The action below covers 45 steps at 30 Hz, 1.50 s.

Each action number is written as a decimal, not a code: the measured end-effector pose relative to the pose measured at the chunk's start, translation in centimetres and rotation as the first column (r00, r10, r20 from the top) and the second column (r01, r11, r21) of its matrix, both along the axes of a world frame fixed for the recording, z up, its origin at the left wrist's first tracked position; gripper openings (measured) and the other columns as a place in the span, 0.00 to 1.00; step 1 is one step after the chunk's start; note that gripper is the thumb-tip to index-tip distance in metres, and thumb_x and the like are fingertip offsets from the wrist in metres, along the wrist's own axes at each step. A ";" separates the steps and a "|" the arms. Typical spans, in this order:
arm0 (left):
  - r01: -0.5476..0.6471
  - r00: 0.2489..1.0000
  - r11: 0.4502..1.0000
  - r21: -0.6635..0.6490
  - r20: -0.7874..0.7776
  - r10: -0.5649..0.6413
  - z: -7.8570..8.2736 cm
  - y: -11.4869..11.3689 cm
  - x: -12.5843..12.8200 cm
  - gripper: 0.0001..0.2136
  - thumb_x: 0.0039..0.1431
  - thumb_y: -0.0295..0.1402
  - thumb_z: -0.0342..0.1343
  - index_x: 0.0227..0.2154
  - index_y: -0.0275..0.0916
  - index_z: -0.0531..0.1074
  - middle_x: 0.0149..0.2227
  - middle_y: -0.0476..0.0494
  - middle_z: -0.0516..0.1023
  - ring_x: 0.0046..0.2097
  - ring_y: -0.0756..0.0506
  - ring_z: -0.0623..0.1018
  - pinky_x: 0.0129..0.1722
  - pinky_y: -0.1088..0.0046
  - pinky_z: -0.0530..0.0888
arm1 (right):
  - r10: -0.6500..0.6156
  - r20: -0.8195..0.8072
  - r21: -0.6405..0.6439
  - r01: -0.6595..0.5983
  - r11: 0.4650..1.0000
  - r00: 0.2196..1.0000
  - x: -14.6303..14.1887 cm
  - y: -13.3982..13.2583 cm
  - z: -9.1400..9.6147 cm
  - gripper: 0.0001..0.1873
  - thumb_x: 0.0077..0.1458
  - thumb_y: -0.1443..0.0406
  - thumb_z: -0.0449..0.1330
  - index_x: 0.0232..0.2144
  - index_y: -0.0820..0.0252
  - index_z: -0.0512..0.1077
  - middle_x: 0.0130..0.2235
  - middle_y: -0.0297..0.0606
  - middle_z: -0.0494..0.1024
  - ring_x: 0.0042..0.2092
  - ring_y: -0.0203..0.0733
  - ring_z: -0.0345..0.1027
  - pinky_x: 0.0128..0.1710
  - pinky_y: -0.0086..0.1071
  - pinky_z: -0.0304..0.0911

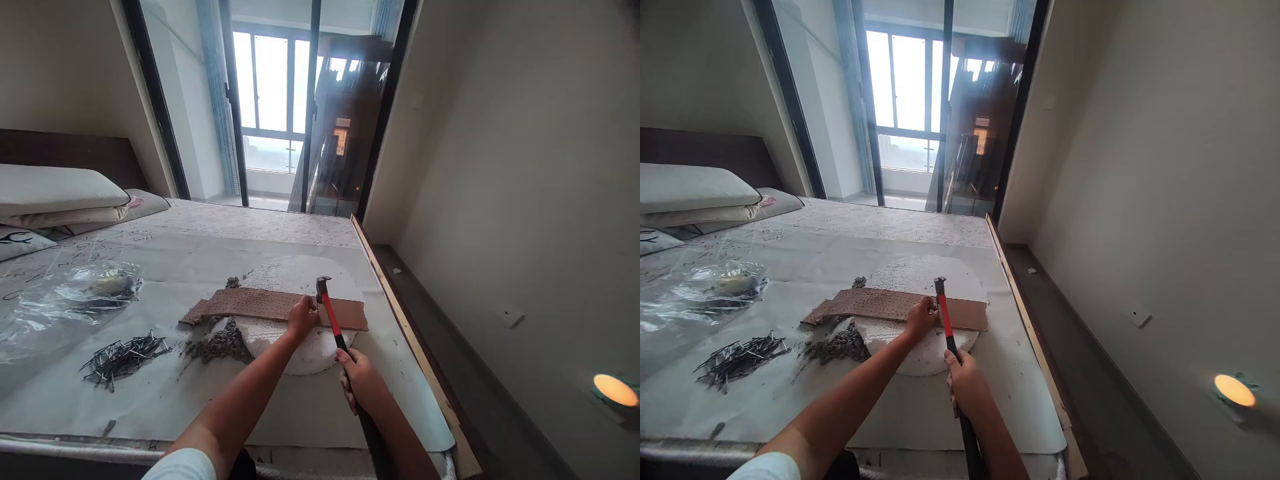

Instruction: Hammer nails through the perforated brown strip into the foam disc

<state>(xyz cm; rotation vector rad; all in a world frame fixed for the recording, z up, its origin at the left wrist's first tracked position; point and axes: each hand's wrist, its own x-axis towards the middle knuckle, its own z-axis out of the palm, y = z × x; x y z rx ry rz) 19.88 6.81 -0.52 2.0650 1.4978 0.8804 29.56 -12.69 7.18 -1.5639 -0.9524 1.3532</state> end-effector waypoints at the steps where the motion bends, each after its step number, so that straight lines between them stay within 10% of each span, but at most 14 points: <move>1: -0.001 1.000 1.000 -0.002 0.000 0.001 0.0 0.0 0.0 0.08 0.49 0.27 0.53 0.33 0.41 0.63 0.32 0.50 0.76 0.33 0.49 0.74 0.31 0.76 0.62 | -0.002 -0.003 0.002 0.002 1.000 1.000 0.0 -0.1 0.0 0.20 0.52 0.48 0.50 0.32 0.58 0.60 0.15 0.20 0.56 0.11 0.28 0.49 0.07 0.23 0.50; 27: 0.072 0.959 0.993 0.090 0.267 -0.094 -1.0 0.5 -0.4 0.22 0.46 0.24 0.52 0.46 0.42 0.60 0.31 0.51 0.75 0.29 0.51 0.72 0.29 0.76 0.65 | -0.009 -0.038 0.082 0.013 0.997 0.999 -0.5 -0.6 0.3 0.24 0.49 0.45 0.51 0.35 0.58 0.60 0.15 0.20 0.58 0.11 0.27 0.49 0.07 0.23 0.50; 45: -0.111 0.837 0.993 -0.048 0.535 0.119 -0.2 0.9 -1.3 0.13 0.49 0.27 0.44 0.39 0.38 0.61 0.29 0.50 0.70 0.28 0.51 0.71 0.30 0.75 0.68 | -0.033 -0.035 -0.033 0.032 0.999 0.999 -1.3 0.6 -2.9 0.22 0.48 0.45 0.51 0.29 0.58 0.59 0.11 0.19 0.55 0.09 0.28 0.47 0.05 0.23 0.45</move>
